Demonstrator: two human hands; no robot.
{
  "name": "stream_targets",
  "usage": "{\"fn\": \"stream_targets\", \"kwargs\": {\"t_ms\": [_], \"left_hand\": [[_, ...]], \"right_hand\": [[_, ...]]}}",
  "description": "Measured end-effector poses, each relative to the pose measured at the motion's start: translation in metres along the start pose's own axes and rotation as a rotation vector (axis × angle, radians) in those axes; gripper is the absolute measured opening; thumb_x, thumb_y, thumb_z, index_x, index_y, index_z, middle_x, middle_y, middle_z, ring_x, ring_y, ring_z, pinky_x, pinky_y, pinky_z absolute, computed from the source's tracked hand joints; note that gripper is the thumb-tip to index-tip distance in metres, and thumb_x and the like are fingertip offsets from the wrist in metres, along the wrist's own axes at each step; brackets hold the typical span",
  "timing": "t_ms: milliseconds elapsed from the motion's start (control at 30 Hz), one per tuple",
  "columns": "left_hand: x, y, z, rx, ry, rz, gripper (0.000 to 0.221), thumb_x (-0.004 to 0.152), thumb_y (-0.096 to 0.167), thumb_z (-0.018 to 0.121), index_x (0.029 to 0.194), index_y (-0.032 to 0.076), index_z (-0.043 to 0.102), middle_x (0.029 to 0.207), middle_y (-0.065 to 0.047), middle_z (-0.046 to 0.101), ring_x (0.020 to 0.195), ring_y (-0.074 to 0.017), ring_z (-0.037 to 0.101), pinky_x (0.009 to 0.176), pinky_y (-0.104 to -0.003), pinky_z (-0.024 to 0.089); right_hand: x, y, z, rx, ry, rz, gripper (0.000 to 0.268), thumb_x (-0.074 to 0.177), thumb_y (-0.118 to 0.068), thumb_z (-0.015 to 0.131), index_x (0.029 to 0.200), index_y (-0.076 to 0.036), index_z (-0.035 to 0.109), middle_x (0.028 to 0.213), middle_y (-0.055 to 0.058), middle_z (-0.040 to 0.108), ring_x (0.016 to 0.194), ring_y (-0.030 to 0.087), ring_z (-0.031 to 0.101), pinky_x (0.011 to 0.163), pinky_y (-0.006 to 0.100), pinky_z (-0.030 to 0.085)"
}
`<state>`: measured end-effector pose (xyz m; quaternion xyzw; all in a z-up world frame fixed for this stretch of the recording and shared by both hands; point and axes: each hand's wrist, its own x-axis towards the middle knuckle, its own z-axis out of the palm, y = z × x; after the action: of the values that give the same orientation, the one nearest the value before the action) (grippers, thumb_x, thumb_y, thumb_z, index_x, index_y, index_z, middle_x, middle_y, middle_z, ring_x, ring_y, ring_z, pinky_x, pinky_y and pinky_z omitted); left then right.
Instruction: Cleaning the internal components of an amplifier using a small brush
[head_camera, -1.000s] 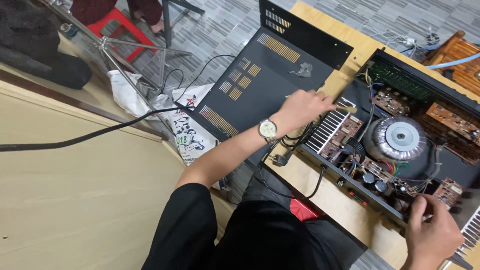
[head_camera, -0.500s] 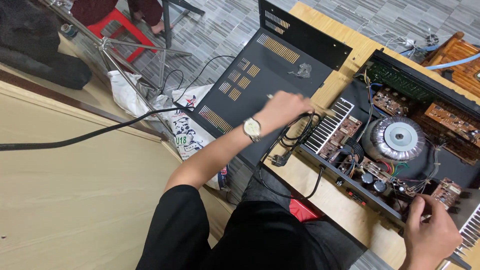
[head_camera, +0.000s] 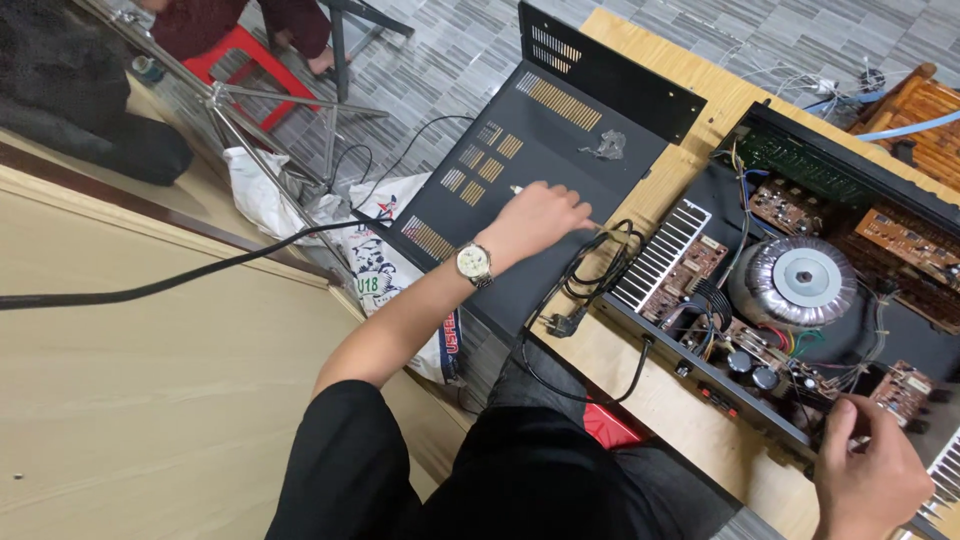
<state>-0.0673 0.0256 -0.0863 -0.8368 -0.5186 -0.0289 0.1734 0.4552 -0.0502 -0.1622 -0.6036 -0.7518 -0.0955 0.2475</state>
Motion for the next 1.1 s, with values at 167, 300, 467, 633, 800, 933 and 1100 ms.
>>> {"fn": "stream_targets", "kwargs": {"t_ms": [167, 300, 467, 633, 800, 933, 1100], "left_hand": [[0.003, 0.039, -0.045, -0.363, 0.142, 0.115, 0.032, 0.105, 0.041, 0.052, 0.088, 0.016, 0.061, 0.074, 0.000, 0.062, 0.059, -0.0139, 0.056, 0.046, -0.026, 0.042], [-0.003, 0.031, -0.017, -0.468, 0.206, 0.261, 0.013, 0.101, 0.014, 0.068, 0.088, 0.012, 0.070, 0.083, -0.006, 0.072, 0.077, -0.0268, 0.069, 0.065, -0.038, 0.054], [0.005, 0.010, -0.041, -0.171, 0.043, 0.095, 0.028, 0.103, 0.040, 0.061, 0.084, 0.021, 0.069, 0.078, 0.002, 0.059, 0.076, -0.0219, 0.057, 0.067, -0.039, 0.041], [0.004, 0.041, -0.063, -0.329, 0.071, 0.199, 0.028, 0.102, 0.038, 0.070, 0.084, 0.017, 0.066, 0.084, 0.000, 0.057, 0.081, -0.0184, 0.051, 0.073, -0.032, 0.037], [-0.008, -0.006, -0.030, -0.007, 0.057, 0.061, 0.034, 0.098, 0.040, 0.074, 0.074, 0.018, 0.063, 0.082, -0.001, 0.051, 0.084, -0.0240, 0.052, 0.076, -0.038, 0.039], [-0.004, 0.002, -0.060, -0.209, 0.058, 0.021, 0.028, 0.101, 0.035, 0.072, 0.084, 0.014, 0.065, 0.085, -0.003, 0.048, 0.083, -0.0243, 0.048, 0.073, -0.037, 0.036], [0.005, 0.037, -0.049, -0.408, -0.009, 0.094, 0.023, 0.095, 0.035, 0.074, 0.096, 0.012, 0.071, 0.089, -0.003, 0.057, 0.089, -0.0217, 0.050, 0.078, -0.036, 0.038]], "right_hand": [[0.000, 0.002, 0.007, -0.075, -0.015, -0.012, 0.012, 0.131, -0.020, 0.074, 0.135, -0.019, 0.085, 0.104, 0.004, 0.076, 0.090, 0.023, 0.071, 0.081, 0.035, 0.051], [0.018, -0.024, -0.021, 0.102, -0.049, 0.028, 0.012, 0.121, -0.012, 0.070, 0.126, -0.009, 0.081, 0.107, 0.011, 0.078, 0.093, 0.029, 0.073, 0.082, 0.038, 0.051], [0.033, -0.044, -0.043, 0.117, -0.014, 0.057, 0.011, 0.116, -0.016, 0.069, 0.116, -0.014, 0.079, 0.100, 0.002, 0.076, 0.078, 0.020, 0.067, 0.071, 0.032, 0.045], [0.036, -0.046, -0.046, 0.154, -0.061, 0.055, 0.009, 0.114, -0.015, 0.068, 0.113, -0.013, 0.077, 0.097, 0.004, 0.074, 0.074, 0.022, 0.064, 0.070, 0.035, 0.045], [0.036, -0.047, -0.047, 0.143, -0.043, 0.045, 0.010, 0.115, -0.015, 0.069, 0.113, -0.013, 0.078, 0.089, 0.002, 0.072, 0.070, 0.019, 0.062, 0.066, 0.032, 0.042], [0.034, -0.046, -0.044, 0.145, -0.022, 0.040, 0.010, 0.115, -0.013, 0.070, 0.113, -0.012, 0.079, 0.091, 0.001, 0.072, 0.071, 0.019, 0.062, 0.067, 0.032, 0.043], [0.031, -0.041, -0.042, 0.107, -0.024, 0.019, 0.010, 0.119, -0.014, 0.070, 0.117, -0.011, 0.080, 0.097, 0.003, 0.075, 0.078, 0.021, 0.067, 0.069, 0.033, 0.044]]}}
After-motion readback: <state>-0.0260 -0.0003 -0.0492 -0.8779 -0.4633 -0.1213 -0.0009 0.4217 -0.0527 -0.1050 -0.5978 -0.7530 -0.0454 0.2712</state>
